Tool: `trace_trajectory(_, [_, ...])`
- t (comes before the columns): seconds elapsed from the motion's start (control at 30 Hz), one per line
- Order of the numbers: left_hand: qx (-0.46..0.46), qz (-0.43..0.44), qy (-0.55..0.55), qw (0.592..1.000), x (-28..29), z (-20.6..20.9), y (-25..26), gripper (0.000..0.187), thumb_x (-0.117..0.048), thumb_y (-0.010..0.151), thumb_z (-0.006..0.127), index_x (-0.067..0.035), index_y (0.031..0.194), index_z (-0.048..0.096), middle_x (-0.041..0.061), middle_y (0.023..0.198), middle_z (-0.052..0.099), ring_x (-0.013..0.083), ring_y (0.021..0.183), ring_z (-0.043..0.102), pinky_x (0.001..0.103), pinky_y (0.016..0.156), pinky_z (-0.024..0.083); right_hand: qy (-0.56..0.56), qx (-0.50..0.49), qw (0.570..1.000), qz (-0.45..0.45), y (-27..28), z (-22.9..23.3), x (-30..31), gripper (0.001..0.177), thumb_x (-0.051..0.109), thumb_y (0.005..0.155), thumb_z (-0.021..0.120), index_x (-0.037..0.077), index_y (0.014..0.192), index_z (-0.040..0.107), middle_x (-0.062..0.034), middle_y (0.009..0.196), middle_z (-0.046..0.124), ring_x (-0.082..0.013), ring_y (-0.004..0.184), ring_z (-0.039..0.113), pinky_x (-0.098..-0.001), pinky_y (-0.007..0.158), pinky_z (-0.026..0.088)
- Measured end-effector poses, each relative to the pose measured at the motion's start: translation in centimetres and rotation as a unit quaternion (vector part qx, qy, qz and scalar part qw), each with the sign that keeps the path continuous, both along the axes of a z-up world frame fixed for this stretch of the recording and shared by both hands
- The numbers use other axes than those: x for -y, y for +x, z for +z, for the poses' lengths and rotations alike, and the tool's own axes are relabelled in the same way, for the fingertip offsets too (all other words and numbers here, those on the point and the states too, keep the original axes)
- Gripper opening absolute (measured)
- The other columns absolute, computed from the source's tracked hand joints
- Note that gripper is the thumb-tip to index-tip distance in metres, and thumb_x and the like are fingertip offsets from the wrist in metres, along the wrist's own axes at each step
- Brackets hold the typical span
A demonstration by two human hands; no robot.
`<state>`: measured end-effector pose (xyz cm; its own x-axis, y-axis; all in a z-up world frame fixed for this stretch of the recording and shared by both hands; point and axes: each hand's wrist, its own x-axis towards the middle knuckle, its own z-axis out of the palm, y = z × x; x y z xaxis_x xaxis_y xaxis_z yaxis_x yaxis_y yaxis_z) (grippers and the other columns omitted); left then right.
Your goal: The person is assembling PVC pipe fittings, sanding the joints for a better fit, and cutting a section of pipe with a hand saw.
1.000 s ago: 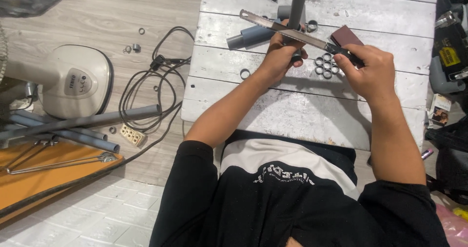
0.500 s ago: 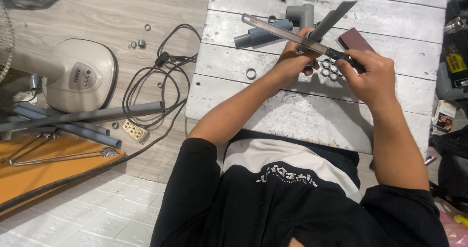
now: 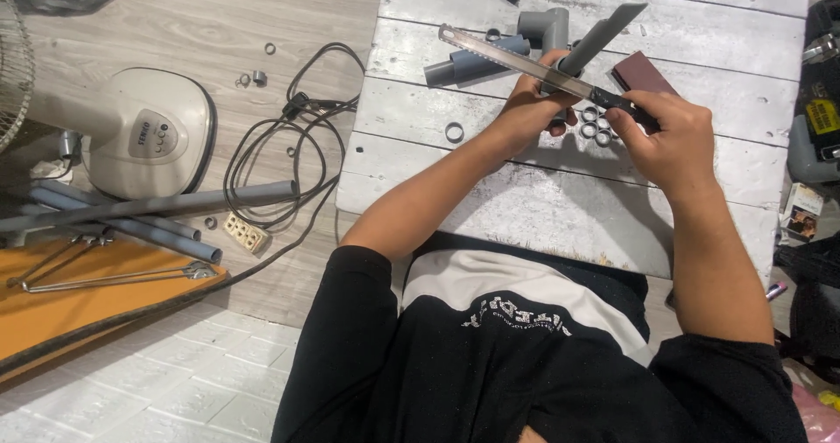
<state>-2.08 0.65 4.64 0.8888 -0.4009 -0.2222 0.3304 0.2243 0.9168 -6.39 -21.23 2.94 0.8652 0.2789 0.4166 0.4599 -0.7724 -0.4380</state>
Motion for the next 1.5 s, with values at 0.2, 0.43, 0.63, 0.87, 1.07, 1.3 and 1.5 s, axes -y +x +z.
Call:
trace_trajectory(0.2, [0.001, 0.005, -0.018, 1.000, 0.2, -0.4, 0.1, 0.036, -0.015, 0.088, 0.068, -0.014, 0.120, 0.051, 0.013, 0.082, 0.060, 0.0174, 0.061, 0.060, 0.024, 0.042, 0.044, 0.006, -0.009, 1.000, 0.000, -0.1, 0.2, -0.1, 0.032, 0.032, 0.108, 0.069, 0.001, 0.113, 0.076, -0.0097, 0.090, 0.070, -0.0211, 0.073, 0.060, -0.0324, 0.065, 0.044])
trace_trajectory(0.43, [-0.002, 0.013, -0.024, 1.000, 0.4, -1.8, 0.7, 0.047, -0.010, 0.087, 0.069, -0.013, 0.130, 0.050, 0.015, 0.081, 0.063, 0.0173, 0.058, 0.060, 0.025, 0.040, 0.047, 0.002, 0.006, 1.000, 0.010, 0.0, 0.0, -0.1, 0.025, 0.021, 0.108, 0.074, -0.003, 0.114, 0.076, -0.0145, 0.099, 0.073, -0.0241, 0.081, 0.065, -0.0335, 0.070, 0.048])
trace_trajectory(0.63, [0.016, 0.012, -0.040, 0.999, 0.5, -2.4, 0.9, 0.045, -0.008, 0.087, 0.070, -0.012, 0.128, 0.051, 0.015, 0.076, 0.062, 0.0194, 0.057, 0.062, 0.026, 0.037, 0.045, -0.008, 0.006, 1.000, 0.012, 0.0, -0.3, 0.2, 0.025, 0.021, 0.110, 0.073, -0.002, 0.116, 0.077, -0.0153, 0.101, 0.074, -0.0258, 0.084, 0.066, -0.0345, 0.071, 0.048])
trace_trajectory(0.87, [0.020, 0.006, -0.016, 1.000, 0.3, -1.8, 0.6, 0.040, -0.012, 0.087, 0.070, -0.015, 0.123, 0.053, 0.012, 0.076, 0.061, 0.0186, 0.060, 0.062, 0.025, 0.039, 0.046, -0.029, 0.015, 0.999, 0.001, 0.3, -1.5, 1.1, 0.020, 0.019, 0.111, 0.076, 0.001, 0.119, 0.078, -0.0122, 0.096, 0.072, -0.0251, 0.082, 0.064, -0.0348, 0.072, 0.046])
trace_trajectory(1.07, [0.013, 0.002, -0.023, 1.000, 0.4, -2.3, 0.9, 0.039, -0.011, 0.087, 0.070, -0.016, 0.122, 0.053, 0.013, 0.079, 0.062, 0.0194, 0.059, 0.064, 0.025, 0.038, 0.044, -0.020, 0.007, 1.000, 0.008, 0.2, -1.1, 0.9, 0.022, 0.020, 0.112, 0.075, 0.000, 0.119, 0.077, -0.0138, 0.097, 0.072, -0.0251, 0.081, 0.064, -0.0352, 0.072, 0.045])
trace_trajectory(1.3, [0.003, -0.006, -0.001, 1.000, 0.1, -1.7, 1.0, 0.041, -0.010, 0.087, 0.070, -0.017, 0.125, 0.053, 0.013, 0.082, 0.062, 0.0197, 0.062, 0.064, 0.025, 0.040, 0.045, -0.017, 0.015, 1.000, 0.009, 0.2, -1.1, 0.8, 0.018, 0.016, 0.111, 0.075, -0.001, 0.119, 0.077, -0.0148, 0.105, 0.075, -0.0262, 0.088, 0.067, -0.0343, 0.074, 0.047])
trace_trajectory(1.5, [0.005, -0.008, -0.006, 1.000, 0.2, -2.1, 1.2, 0.039, -0.007, 0.089, 0.067, -0.016, 0.124, 0.053, 0.013, 0.082, 0.062, 0.0204, 0.062, 0.064, 0.026, 0.042, 0.044, -0.023, 0.005, 1.000, 0.003, 0.1, -1.1, 0.8, 0.024, 0.021, 0.113, 0.072, -0.002, 0.118, 0.077, -0.0150, 0.103, 0.074, -0.0272, 0.088, 0.068, -0.0357, 0.074, 0.048])
